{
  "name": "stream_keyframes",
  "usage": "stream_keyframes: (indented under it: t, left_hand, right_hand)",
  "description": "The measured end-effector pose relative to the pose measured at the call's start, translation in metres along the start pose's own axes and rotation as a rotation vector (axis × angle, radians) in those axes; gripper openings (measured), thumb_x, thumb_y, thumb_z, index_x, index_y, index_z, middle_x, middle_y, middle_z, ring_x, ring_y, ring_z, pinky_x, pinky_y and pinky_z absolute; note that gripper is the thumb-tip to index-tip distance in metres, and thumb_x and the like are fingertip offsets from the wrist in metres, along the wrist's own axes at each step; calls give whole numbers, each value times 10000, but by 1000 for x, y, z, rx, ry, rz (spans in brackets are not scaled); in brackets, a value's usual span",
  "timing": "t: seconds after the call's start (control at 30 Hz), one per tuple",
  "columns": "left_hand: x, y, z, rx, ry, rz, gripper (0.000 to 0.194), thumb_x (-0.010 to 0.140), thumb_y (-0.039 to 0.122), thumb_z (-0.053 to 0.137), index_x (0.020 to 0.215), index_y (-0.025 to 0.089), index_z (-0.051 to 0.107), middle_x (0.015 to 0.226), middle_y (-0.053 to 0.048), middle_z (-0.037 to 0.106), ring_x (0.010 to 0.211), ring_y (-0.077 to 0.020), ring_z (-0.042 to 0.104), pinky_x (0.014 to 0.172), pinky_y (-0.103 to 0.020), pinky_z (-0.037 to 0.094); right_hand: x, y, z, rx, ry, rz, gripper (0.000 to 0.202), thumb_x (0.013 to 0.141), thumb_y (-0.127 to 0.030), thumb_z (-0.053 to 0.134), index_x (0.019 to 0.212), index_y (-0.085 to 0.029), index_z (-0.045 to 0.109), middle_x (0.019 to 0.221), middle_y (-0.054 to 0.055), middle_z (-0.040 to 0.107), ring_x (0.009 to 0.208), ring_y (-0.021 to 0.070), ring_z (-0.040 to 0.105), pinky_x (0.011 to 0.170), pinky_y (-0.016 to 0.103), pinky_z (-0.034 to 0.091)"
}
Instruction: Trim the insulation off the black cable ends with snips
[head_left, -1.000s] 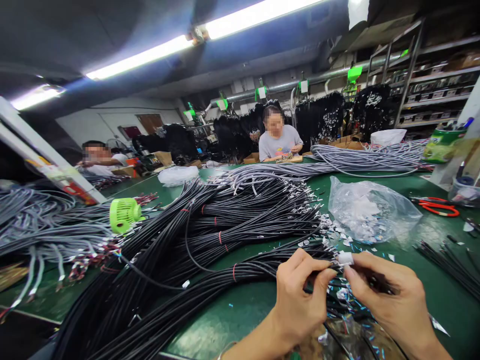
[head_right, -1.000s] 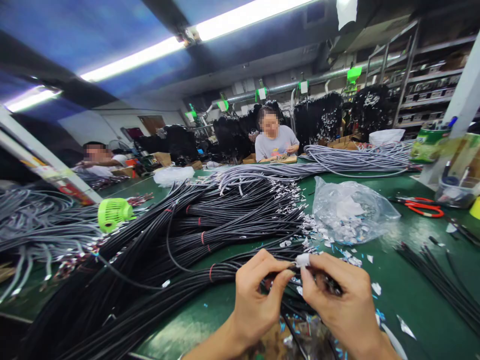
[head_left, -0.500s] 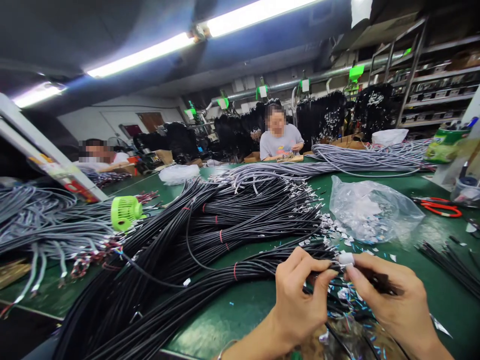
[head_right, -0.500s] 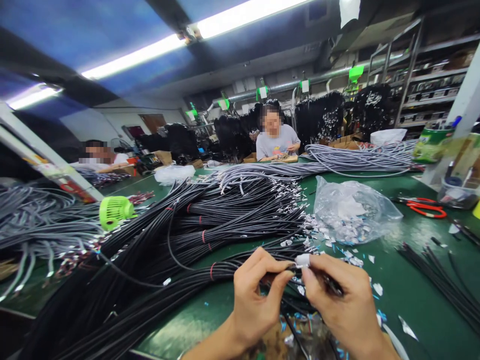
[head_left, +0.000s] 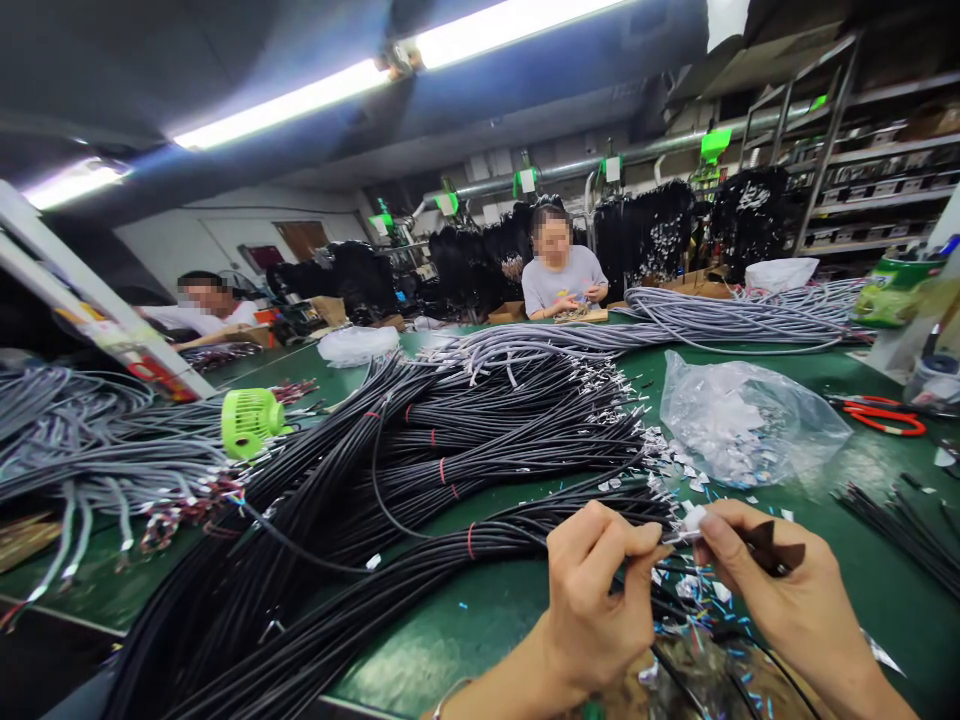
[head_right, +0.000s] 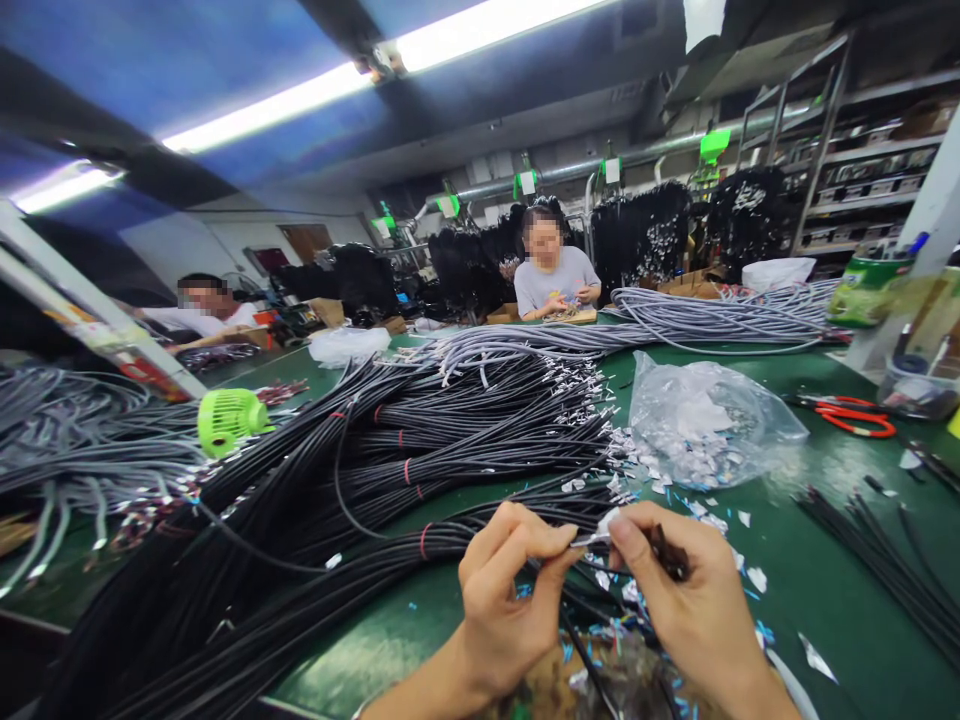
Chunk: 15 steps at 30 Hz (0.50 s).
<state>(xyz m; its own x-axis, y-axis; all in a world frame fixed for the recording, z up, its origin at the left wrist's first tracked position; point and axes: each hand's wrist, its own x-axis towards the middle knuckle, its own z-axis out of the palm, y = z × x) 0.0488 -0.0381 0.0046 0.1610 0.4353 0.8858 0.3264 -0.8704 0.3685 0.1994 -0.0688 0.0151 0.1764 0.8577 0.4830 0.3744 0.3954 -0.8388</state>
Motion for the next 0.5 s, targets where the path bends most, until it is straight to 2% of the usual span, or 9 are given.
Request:
stream_keyframes:
  t: [0.1, 0.23, 0.3, 0.37, 0.43, 0.5]
  left_hand:
    - [2, 0, 0, 30, 4, 11, 151, 744, -8, 597, 793, 134, 618, 636, -22, 580, 588, -128, 512, 543, -257, 411]
    - [10, -2, -5, -21, -104, -92, 105, 759, 46, 622, 814, 128, 657, 670, -37, 579, 621, -136, 524, 550, -255, 425]
    - [14, -5, -10, -33, -140, -113, 116, 761, 52, 630, 827, 137, 674, 690, -37, 578, 640, -136, 529, 563, -253, 433]
    - [17, -9, -15, -10, -127, -80, 134, 762, 32, 620, 812, 145, 671, 702, -33, 575, 650, -135, 527, 584, -263, 437]
    - [17, -12, -20, 14, -108, -40, 158, 769, 13, 595, 807, 152, 660, 709, -29, 568, 655, -135, 523, 602, -276, 437]
    - [17, -15, -22, 18, -97, -11, 181, 779, 0, 571, 811, 159, 650, 712, -25, 563, 653, -133, 519, 613, -287, 433]
  right_hand:
    - [0, 0, -1, -67, 20, -75, 259, 842, -340, 566, 642, -193, 640, 518, -17, 576, 450, 109, 511, 409, 196, 404]
    - [0, 8, -6, -230, 53, -226, 136, 830, -320, 594, 804, -205, 662, 621, -13, 649, 514, 120, 605, 492, 191, 484]
    - [1, 13, -10, -390, 57, -310, 236, 824, -383, 598, 960, -194, 638, 678, 3, 671, 532, 137, 634, 493, 208, 498]
    - [2, 17, -13, -565, 77, -382, 335, 847, -415, 560, 1083, -178, 586, 746, 30, 683, 577, 164, 658, 508, 243, 504]
    - [3, 17, -14, -667, 84, -452, 282, 888, -365, 512, 1098, -186, 570, 830, 50, 682, 647, 178, 671, 555, 270, 504]
    - [2, 17, -14, -671, 33, -513, 205, 903, -285, 501, 1074, -201, 576, 889, 51, 675, 692, 169, 672, 595, 273, 501]
